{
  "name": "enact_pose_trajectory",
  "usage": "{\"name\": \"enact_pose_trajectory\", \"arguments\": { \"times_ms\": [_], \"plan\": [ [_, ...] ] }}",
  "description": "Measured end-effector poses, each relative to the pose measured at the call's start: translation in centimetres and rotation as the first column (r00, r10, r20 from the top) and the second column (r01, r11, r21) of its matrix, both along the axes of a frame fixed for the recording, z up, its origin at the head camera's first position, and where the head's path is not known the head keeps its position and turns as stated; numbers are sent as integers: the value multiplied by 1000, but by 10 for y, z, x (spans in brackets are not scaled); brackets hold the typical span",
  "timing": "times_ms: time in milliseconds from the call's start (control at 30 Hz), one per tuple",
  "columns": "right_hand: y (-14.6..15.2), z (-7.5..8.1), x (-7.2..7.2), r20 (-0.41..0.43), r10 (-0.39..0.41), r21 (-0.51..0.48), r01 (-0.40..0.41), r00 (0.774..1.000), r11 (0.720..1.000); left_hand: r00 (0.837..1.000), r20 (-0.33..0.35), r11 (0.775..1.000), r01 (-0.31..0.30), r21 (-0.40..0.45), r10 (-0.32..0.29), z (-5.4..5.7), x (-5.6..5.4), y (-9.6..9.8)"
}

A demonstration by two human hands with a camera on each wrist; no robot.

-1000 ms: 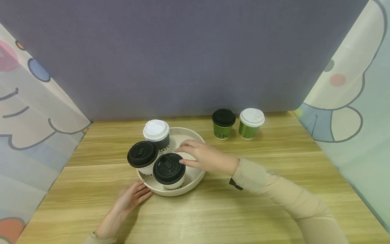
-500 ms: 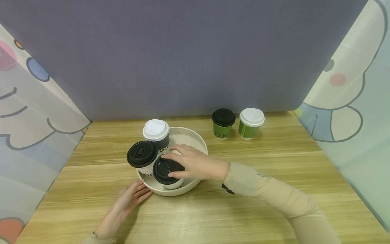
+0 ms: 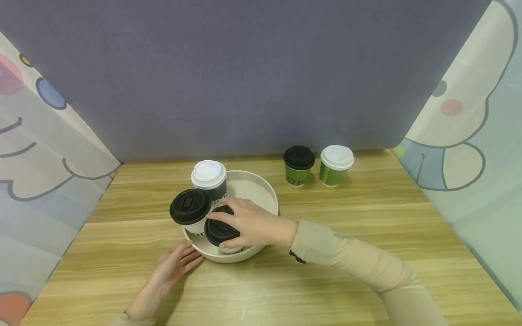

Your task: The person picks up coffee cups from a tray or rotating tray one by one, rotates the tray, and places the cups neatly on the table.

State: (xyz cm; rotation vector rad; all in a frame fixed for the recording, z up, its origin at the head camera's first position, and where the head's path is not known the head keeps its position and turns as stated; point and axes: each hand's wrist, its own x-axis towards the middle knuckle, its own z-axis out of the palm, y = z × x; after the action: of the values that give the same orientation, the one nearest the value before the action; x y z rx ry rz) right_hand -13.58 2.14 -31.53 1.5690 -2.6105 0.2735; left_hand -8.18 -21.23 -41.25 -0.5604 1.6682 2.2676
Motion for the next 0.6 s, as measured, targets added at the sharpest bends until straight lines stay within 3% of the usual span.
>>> {"name": "enact_pose_trajectory", "arguments": {
  "times_ms": [600],
  "plan": [
    [-8,-8,1,-38,45,23,-44,998,999,1000,-7,1000,13,0,-13,0,0,-1]
  ]
}}
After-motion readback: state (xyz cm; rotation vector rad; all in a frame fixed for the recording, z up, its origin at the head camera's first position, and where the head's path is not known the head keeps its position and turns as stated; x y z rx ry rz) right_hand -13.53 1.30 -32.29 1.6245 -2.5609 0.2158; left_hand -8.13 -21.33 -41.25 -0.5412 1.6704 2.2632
